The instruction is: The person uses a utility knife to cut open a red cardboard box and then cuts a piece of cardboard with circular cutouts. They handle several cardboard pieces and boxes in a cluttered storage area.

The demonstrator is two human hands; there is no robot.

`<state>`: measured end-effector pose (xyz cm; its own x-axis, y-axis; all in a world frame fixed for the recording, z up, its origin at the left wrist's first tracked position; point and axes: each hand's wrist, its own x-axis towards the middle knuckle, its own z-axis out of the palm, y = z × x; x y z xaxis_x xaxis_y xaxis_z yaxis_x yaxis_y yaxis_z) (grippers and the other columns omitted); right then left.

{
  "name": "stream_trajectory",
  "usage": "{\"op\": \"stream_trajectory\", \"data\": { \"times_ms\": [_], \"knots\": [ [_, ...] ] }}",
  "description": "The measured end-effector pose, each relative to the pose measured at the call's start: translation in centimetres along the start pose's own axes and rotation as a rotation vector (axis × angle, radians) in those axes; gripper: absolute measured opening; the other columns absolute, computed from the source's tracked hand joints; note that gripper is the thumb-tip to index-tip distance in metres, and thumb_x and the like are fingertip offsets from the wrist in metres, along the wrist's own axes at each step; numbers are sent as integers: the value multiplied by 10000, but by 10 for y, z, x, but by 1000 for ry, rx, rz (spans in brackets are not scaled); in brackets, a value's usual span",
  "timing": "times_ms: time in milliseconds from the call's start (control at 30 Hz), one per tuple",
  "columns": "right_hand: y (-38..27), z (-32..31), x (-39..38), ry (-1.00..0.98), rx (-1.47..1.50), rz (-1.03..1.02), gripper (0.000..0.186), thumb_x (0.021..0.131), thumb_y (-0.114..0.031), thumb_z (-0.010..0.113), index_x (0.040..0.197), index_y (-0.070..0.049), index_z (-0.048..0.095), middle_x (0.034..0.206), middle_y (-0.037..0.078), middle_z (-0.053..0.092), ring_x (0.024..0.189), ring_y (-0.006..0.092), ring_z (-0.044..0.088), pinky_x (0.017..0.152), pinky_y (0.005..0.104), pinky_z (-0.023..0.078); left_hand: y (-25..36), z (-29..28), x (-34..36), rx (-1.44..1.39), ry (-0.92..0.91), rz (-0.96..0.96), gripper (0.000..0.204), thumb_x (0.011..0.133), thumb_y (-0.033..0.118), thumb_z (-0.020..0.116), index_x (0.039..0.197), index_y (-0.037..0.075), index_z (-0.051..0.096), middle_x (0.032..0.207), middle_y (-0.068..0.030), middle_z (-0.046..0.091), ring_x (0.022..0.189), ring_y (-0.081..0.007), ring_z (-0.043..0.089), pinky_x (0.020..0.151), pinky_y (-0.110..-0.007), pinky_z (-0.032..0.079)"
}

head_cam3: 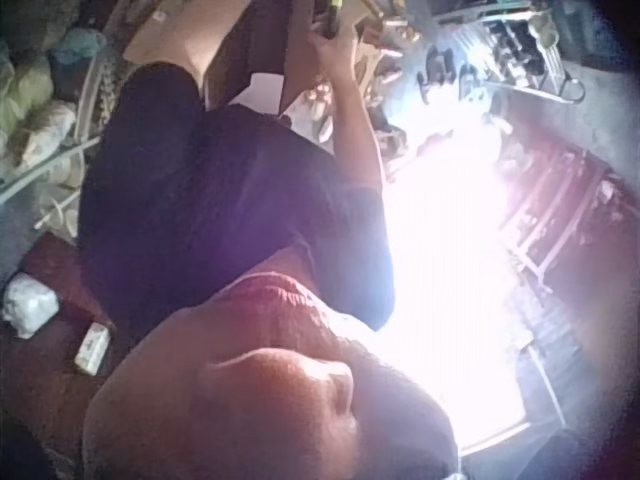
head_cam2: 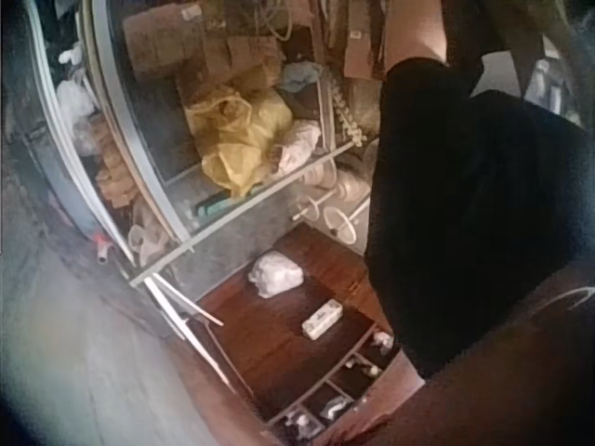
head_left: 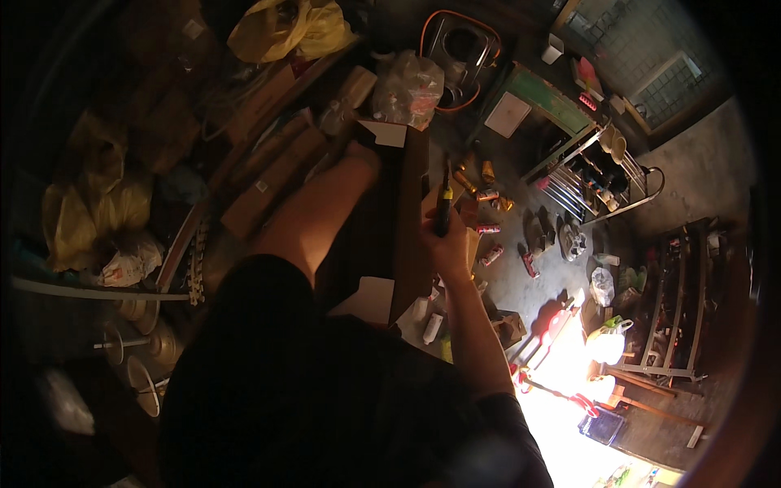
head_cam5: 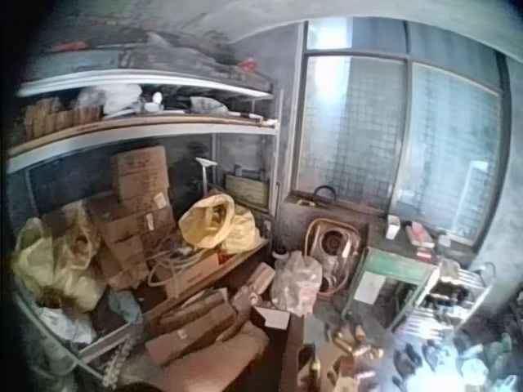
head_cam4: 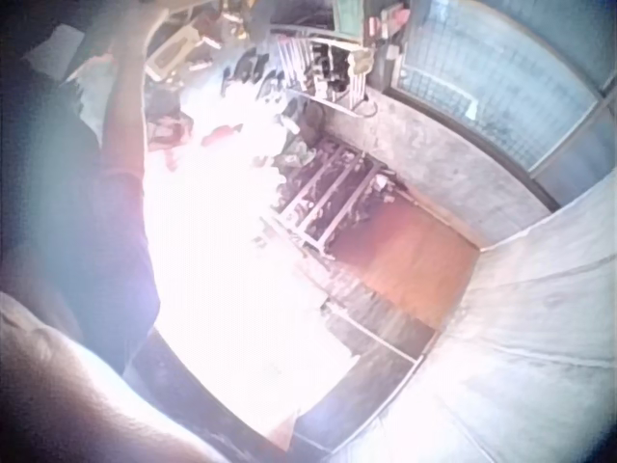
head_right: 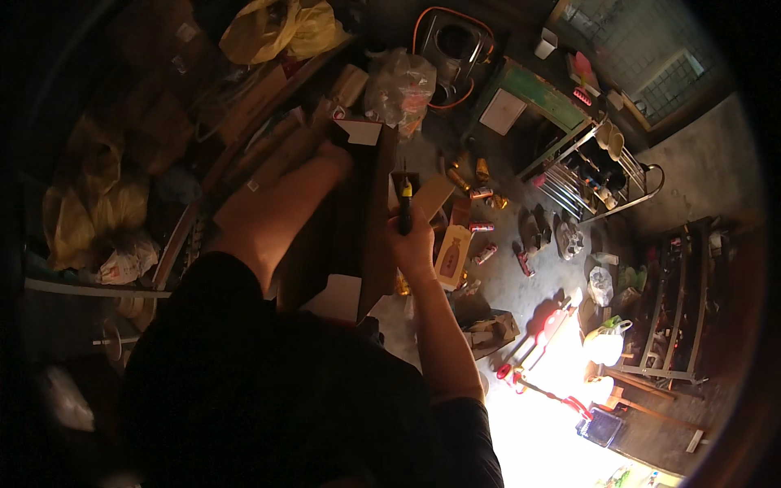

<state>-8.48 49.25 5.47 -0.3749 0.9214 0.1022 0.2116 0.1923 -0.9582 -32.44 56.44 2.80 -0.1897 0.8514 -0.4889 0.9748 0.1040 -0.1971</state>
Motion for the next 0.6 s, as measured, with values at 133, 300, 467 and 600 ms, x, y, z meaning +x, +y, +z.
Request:
{"op": "stream_trajectory", "data": {
  "times_ms": [133, 300, 467, 600],
  "knots": [
    [13, -7, -6, 35, 21, 5, 173, 717, -30, 618, 878, -54, 559, 718, 10, 574, 671, 92, 547, 622, 235, 437, -6, -1, -13, 181, 761, -387, 353, 838, 220, 471, 1170, 148, 567, 1401, -69, 309, 1289, -259, 256, 1001, -576, 207],
    [5, -13, -21, 41, -15, 27, 199, 719, -25, 639, 897, -50, 554, 756, -5, 571, 707, 75, 536, 656, 218, 433, -38, -31, -30, -160, 595, -372, 471, 844, 208, 493, 1297, 121, 398, 1407, -93, 270, 1276, -302, 270, 985, -565, 243],
    [17, -9, -33, 82, 14, -60, 163, 736, -74, 620, 885, -47, 557, 731, 61, 598, 668, 145, 578, 625, 274, 450, -69, -20, -56, -553, 338, -277, 498, 799, 282, 594, 1242, 101, 453, 1297, -124, 423, 1128, -303, 466, 935, -375, 381],
    [17, -7, -37, 55, -5, -92, 160, 750, -93, 627, 884, -51, 551, 722, 67, 593, 661, 155, 578, 611, 277, 449, -82, 33, -49, -440, 73, 140, 392, 767, 300, 623, 1077, 63, 585, 1169, -130, 535, 1027, -252, 539, 879, -331, 428]
  ]
}}
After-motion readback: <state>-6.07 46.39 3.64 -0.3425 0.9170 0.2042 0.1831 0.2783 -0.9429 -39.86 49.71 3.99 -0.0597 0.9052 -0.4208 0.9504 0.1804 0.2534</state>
